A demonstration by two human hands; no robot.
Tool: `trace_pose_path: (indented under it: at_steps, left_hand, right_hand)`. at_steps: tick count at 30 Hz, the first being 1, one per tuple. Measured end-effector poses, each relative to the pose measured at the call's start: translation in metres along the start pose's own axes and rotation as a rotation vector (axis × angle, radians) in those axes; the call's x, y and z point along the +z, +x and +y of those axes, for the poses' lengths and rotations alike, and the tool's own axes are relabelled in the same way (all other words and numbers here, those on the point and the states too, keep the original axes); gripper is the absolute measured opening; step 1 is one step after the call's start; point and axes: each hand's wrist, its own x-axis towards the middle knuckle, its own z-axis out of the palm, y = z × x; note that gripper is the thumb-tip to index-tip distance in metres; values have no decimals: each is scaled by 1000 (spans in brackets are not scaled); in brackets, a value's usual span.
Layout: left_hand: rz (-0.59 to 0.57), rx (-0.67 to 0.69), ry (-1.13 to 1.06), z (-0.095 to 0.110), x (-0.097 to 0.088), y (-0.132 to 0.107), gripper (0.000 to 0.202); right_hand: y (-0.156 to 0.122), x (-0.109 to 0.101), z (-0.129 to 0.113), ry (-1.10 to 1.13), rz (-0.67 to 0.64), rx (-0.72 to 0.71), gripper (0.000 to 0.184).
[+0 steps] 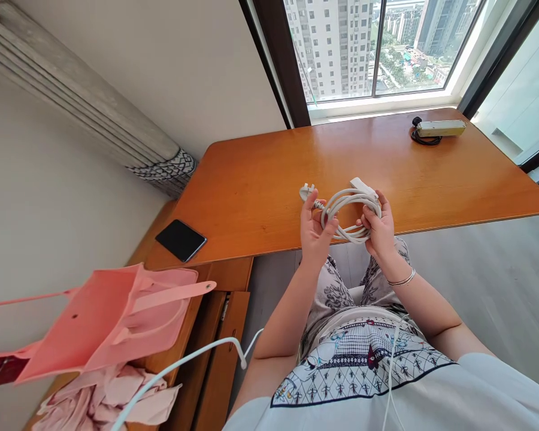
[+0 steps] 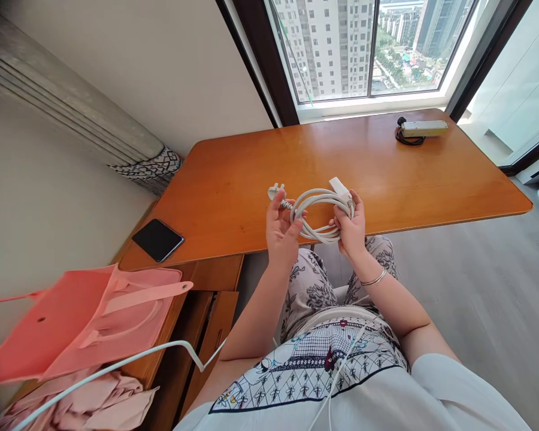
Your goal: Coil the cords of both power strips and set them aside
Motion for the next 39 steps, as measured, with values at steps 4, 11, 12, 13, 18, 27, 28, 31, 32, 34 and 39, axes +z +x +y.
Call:
trace_pose_path:
  at_steps: [4, 11, 12, 13, 18, 27, 28, 31, 32, 34, 39]
  left_hand:
    - [-18, -42, -33, -4, 6, 0, 103]
    - [-130, -482, -300, -18, -4, 11, 65]
    - [-180, -541, -326, -17, -6, 12, 54]
    - [-223, -579, -346, -14, -9, 13, 46]
    - [-287, -601, -387, -1, -5, 14, 29]
    - [-70, -444, -344, -7, 7, 12, 40]
    - [-64, -450, -334, -7, 7, 13, 41]
    - [-66, -447, -308, -6, 6, 16, 44]
    - [-70, -442, -303, -5, 5, 16, 44]
    - [-76, -438, -305, -4, 5, 17, 45]
    - [-50, -467, -329, -2, 5, 16, 46]
  right_hand:
    - [1, 2, 5, 26, 30, -46, 67]
    - [4, 0, 11, -7, 79, -101, 58]
    - [4, -1, 11, -8, 75, -92, 58]
    - [3, -2, 10, -5, 72, -84, 59]
    - [-1, -6, 9, -2, 59, -48, 66]
    - [-1, -12, 6, 2, -48, 89, 52]
    - [0, -13, 6, 7, -43, 128, 53]
    - [4, -17, 3, 20, -30, 268, 50]
    - [5, -18, 2, 21, -25, 299, 47]
    - [8, -20, 2, 30, -8, 307, 36]
    - [12, -19, 9, 75, 45, 217, 19]
